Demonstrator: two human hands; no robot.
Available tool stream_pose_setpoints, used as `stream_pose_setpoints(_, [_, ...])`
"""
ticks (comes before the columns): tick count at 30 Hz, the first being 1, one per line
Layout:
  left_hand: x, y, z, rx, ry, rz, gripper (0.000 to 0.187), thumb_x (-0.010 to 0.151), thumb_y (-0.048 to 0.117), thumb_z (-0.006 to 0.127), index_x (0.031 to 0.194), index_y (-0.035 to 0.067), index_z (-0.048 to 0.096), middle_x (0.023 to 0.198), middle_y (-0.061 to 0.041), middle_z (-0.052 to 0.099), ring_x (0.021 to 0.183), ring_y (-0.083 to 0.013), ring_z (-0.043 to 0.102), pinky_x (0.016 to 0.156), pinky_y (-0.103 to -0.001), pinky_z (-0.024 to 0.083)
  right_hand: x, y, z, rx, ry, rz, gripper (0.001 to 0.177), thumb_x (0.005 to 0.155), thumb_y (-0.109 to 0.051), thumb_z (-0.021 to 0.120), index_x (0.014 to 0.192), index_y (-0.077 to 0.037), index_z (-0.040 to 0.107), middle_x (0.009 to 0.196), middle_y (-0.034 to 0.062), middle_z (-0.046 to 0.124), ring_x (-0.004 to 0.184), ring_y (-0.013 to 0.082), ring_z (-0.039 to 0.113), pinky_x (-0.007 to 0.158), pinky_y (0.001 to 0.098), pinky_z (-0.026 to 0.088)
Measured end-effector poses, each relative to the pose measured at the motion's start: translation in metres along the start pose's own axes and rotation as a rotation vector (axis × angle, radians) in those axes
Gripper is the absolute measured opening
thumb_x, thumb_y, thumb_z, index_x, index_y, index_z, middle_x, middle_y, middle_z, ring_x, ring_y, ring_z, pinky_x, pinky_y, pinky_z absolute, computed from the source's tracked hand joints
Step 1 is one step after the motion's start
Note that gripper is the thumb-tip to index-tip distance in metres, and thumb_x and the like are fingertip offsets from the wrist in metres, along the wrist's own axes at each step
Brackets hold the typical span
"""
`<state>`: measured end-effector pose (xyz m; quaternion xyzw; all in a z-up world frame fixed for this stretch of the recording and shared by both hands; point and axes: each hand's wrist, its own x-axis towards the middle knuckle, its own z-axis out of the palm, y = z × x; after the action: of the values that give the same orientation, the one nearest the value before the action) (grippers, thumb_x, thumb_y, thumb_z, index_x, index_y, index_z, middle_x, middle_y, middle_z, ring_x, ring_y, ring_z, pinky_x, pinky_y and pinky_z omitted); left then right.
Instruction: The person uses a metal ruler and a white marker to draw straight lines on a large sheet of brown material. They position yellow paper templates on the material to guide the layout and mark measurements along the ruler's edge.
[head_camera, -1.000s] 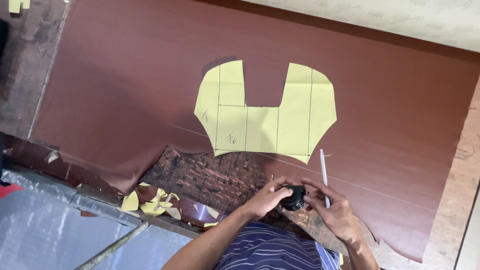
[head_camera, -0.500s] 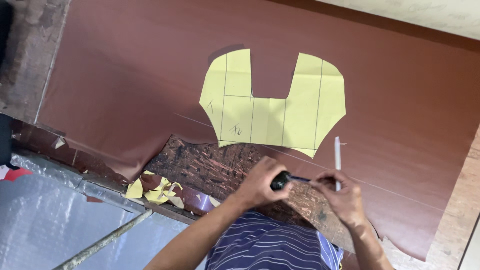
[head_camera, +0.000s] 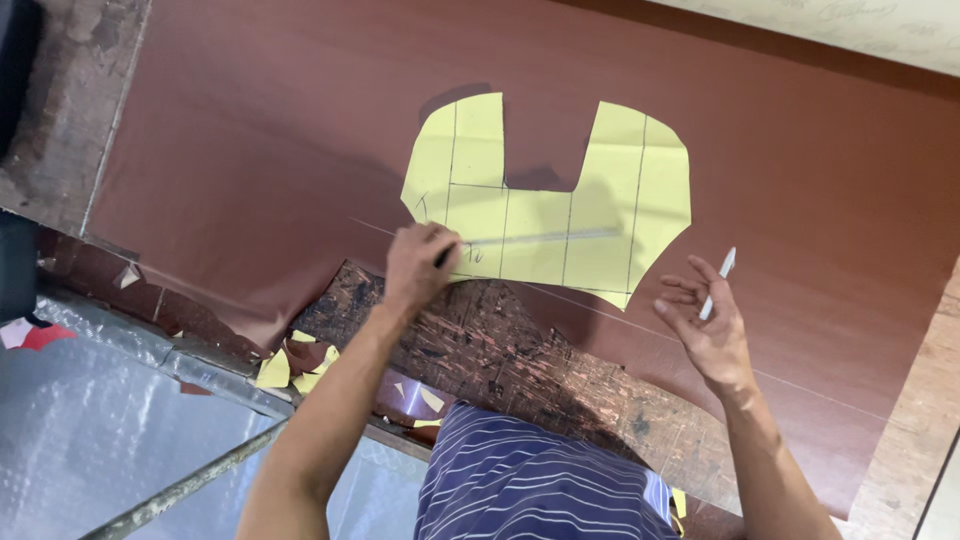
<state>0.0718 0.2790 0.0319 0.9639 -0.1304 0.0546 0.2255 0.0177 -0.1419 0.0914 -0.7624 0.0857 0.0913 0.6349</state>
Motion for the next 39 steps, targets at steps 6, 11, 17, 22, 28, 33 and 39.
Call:
stream_pose_setpoints(6, [0.023, -0.052, -0.019, 0.12, 0.071, 0.041, 0.007, 0.093, 0.017, 0.077, 0.097, 0.014, 0.073, 0.102, -0.004, 0.069, 0.092, -0.0215, 0.062, 0.076, -0.038, 0.045, -0.036, 0.018, -0.03, -0.069, 0.07, 0.039, 0.049, 0.108, -0.017, 0.045, 0.153, 0.002, 0.04, 0.125, 0.0242, 0.069, 0.108, 0.0294, 0.071, 0.086, 0.042, 0.062])
stream_pose_setpoints(11, [0.043, -0.053, -0.032, 0.094, 0.082, 0.067, 0.008, 0.089, 0.013, 0.078, 0.093, 0.015, 0.071, 0.102, -0.002, 0.067, 0.098, -0.0263, 0.063, 0.08, -0.043, 0.045, -0.061, 0.026, -0.054, 0.047, 0.147, 0.133, 0.062, 0.111, -0.038, 0.034, 0.157, 0.003, 0.036, 0.114, 0.0296, 0.069, 0.097, 0.0341, 0.072, 0.081, 0.0433, 0.061])
stream_pose_setpoints(17, [0.058, -0.066, -0.018, 0.082, 0.024, 0.063, 0.009, 0.087, 0.015, 0.078, 0.094, 0.014, 0.071, 0.104, -0.002, 0.067, 0.102, -0.0248, 0.064, 0.082, -0.043, 0.046, -0.088, 0.031, -0.067, -0.01, 0.179, 0.157, 0.076, 0.109, -0.053, 0.028, 0.153, 0.009, 0.039, 0.122, 0.0275, 0.065, 0.103, 0.0354, 0.07, 0.081, 0.0444, 0.061])
stream_pose_setpoints(22, [0.065, -0.075, -0.006, 0.16, -0.048, 0.028, 0.008, 0.088, 0.017, 0.079, 0.093, 0.016, 0.073, 0.104, -0.001, 0.067, 0.102, -0.0239, 0.064, 0.085, -0.044, 0.048, -0.096, 0.033, -0.072, 0.046, 0.204, 0.106, 0.071, 0.113, -0.051, 0.035, 0.142, 0.012, 0.05, 0.123, 0.0276, 0.066, 0.107, 0.0346, 0.07, 0.084, 0.0433, 0.062])
stream_pose_setpoints(28, [0.066, -0.073, -0.01, 0.144, -0.077, 0.01, 0.008, 0.088, 0.017, 0.079, 0.094, 0.015, 0.073, 0.103, -0.001, 0.066, 0.103, -0.0242, 0.064, 0.086, -0.044, 0.048, -0.097, 0.026, -0.07, 0.057, 0.272, 0.111, 0.054, 0.113, -0.035, 0.051, 0.137, 0.013, 0.055, 0.119, 0.0282, 0.066, 0.103, 0.0325, 0.07, 0.084, 0.0426, 0.06])
stream_pose_setpoints(33, [0.071, -0.074, -0.011, 0.172, -0.106, 0.023, 0.006, 0.09, 0.017, 0.078, 0.093, 0.015, 0.073, 0.102, 0.0, 0.067, 0.104, -0.0238, 0.064, 0.087, -0.044, 0.048, -0.094, 0.025, -0.069, 0.047, 0.268, 0.097, 0.049, 0.113, -0.032, 0.052, 0.135, 0.011, 0.058, 0.116, 0.0249, 0.068, 0.1, 0.0305, 0.071, 0.083, 0.0413, 0.061])
stream_pose_setpoints(39, [0.072, -0.074, -0.01, 0.175, -0.115, 0.018, 0.007, 0.089, 0.017, 0.078, 0.094, 0.015, 0.073, 0.103, -0.002, 0.067, 0.103, -0.025, 0.064, 0.086, -0.045, 0.048, -0.094, 0.029, -0.066, 0.006, 0.292, 0.113, 0.037, 0.113, -0.024, 0.056, 0.128, 0.009, 0.062, 0.109, 0.0226, 0.07, 0.096, 0.0269, 0.071, 0.084, 0.0386, 0.062])
